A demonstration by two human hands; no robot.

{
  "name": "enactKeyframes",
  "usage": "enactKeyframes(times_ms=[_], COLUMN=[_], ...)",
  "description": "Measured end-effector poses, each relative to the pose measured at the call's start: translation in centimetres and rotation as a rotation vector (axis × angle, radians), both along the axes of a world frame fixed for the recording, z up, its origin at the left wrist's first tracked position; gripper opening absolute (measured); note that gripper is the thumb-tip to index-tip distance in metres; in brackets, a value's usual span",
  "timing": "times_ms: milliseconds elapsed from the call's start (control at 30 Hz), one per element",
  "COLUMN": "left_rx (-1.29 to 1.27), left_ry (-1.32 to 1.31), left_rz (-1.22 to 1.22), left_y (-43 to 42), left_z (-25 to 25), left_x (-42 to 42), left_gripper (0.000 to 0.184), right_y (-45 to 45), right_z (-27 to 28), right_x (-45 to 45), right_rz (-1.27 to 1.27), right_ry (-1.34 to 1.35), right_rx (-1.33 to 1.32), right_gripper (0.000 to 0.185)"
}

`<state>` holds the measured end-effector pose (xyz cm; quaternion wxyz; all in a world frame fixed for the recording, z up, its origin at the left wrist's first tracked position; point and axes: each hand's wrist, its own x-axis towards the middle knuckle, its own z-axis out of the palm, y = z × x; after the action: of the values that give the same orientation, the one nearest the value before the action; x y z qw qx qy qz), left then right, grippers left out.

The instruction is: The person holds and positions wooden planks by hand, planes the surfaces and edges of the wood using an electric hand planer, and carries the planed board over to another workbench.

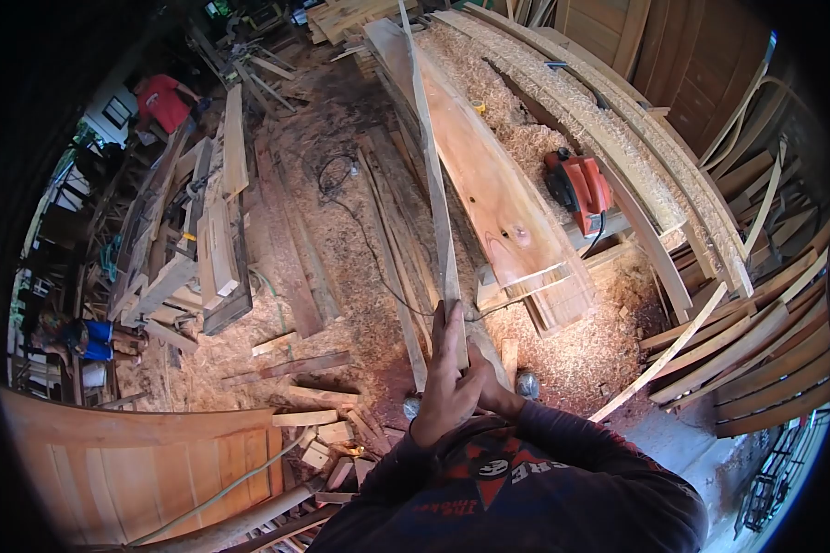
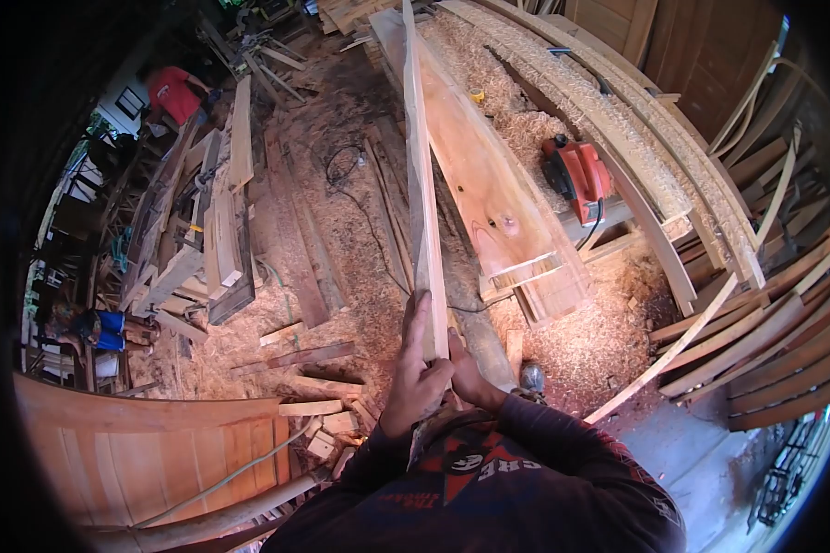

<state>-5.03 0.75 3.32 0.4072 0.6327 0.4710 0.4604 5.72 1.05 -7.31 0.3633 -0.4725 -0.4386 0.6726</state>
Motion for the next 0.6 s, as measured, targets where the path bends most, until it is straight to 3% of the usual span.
enactKeyframes(times_ms=[100, 300, 400, 500, 600], left_rx=[-0.014, -0.014, -0.029, -0.278, -0.178], left_ry=[-0.003, -0.011, -0.004, -0.256, -0.274], left_rz=[-0.005, -0.009, -0.025, -0.008, 0.011], left_y=[-0.1, 0.0, -0.2, -0.7, -0.4], left_z=[0.0, 0.2, -0.4, -0.6, -0.4], left_x=[0.0, 0.0, -0.1, -0.1, -0.1], left_gripper=[0.088, 0.086, 0.091, 0.098, 0.091], right_y=[-0.1, 0.0, 0.0, 0.1, 0.3], right_z=[-0.3, 0.9, 0.4, 0.6, 1.3], right_x=[0.1, 0.2, 0.1, -0.3, -0.2], right_rz=[0.004, 0.054, 0.055, 0.025, 0.002], right_ry=[-0.081, -0.149, -0.120, 0.070, 0.100], right_rx=[0.100, 0.054, 0.075, -0.033, -0.072], right_gripper=[0.058, 0.058, 0.059, 0.060, 0.063])
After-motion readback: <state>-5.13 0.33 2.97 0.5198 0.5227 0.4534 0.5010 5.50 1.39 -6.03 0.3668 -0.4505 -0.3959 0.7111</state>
